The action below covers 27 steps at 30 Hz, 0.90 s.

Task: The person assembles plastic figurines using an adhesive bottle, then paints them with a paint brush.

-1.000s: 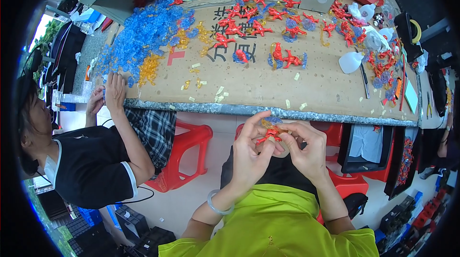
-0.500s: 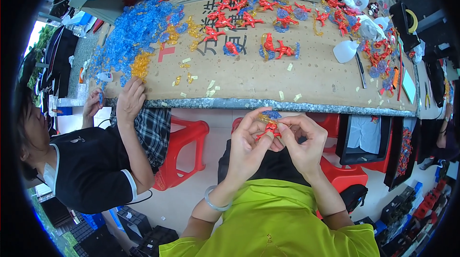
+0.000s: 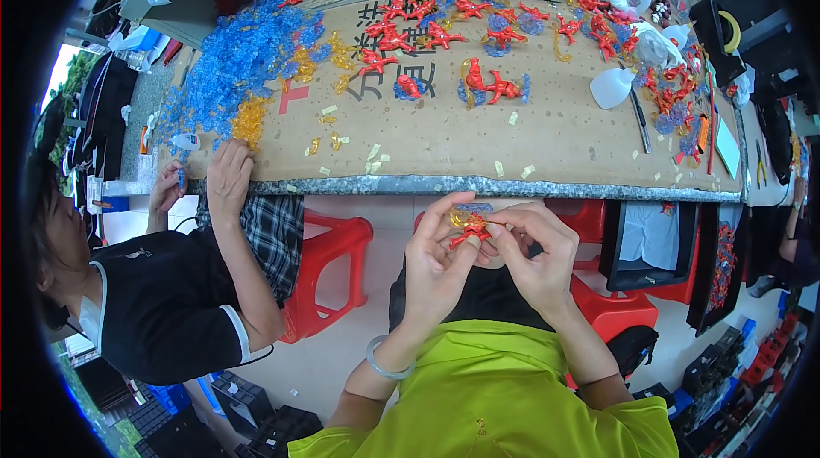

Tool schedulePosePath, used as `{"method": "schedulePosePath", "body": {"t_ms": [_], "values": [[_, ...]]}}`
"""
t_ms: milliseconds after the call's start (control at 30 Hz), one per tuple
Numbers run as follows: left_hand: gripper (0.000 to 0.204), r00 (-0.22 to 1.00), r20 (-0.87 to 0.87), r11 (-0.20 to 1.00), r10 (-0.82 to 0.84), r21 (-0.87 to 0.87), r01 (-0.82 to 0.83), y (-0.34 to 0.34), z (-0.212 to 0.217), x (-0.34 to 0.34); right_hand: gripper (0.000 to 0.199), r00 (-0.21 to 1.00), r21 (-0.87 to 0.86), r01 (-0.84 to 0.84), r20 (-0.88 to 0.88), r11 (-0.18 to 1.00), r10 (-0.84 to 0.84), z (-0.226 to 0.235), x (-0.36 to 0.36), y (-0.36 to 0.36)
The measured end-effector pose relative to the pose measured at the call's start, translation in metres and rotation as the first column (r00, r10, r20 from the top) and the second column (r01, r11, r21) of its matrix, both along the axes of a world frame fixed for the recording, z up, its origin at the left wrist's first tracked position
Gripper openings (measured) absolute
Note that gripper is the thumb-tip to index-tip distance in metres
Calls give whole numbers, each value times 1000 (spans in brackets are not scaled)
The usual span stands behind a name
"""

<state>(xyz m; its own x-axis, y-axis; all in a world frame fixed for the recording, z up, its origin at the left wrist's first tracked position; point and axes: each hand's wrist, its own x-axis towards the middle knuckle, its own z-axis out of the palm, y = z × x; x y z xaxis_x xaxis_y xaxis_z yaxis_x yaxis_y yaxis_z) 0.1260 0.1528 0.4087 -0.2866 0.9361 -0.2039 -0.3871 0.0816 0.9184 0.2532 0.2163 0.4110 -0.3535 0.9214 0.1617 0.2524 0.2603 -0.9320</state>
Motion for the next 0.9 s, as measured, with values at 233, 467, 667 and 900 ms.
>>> {"method": "schedulePosePath", "body": {"t_ms": [233, 467, 667, 900], "values": [[44, 999, -4, 998, 52, -24, -52, -2, 2, 1, 20, 999, 147, -37, -12, 988, 39, -8, 4, 0], [43, 994, 48, 994, 95, -64, -92, -1, 4, 8, 32, 981, 573, -172, 174, 802, 86, -10, 14, 6], [44, 993, 116, 999, 28, 19, -30, -1, 6, 7, 32, 977, 619, -171, 210, 767, 48, -5, 14, 7], [46, 999, 25, 999, 45, -8, -45, -2, 1, 6, 35, 979, 573, -162, 197, 803, 56, -5, 16, 3]]}}
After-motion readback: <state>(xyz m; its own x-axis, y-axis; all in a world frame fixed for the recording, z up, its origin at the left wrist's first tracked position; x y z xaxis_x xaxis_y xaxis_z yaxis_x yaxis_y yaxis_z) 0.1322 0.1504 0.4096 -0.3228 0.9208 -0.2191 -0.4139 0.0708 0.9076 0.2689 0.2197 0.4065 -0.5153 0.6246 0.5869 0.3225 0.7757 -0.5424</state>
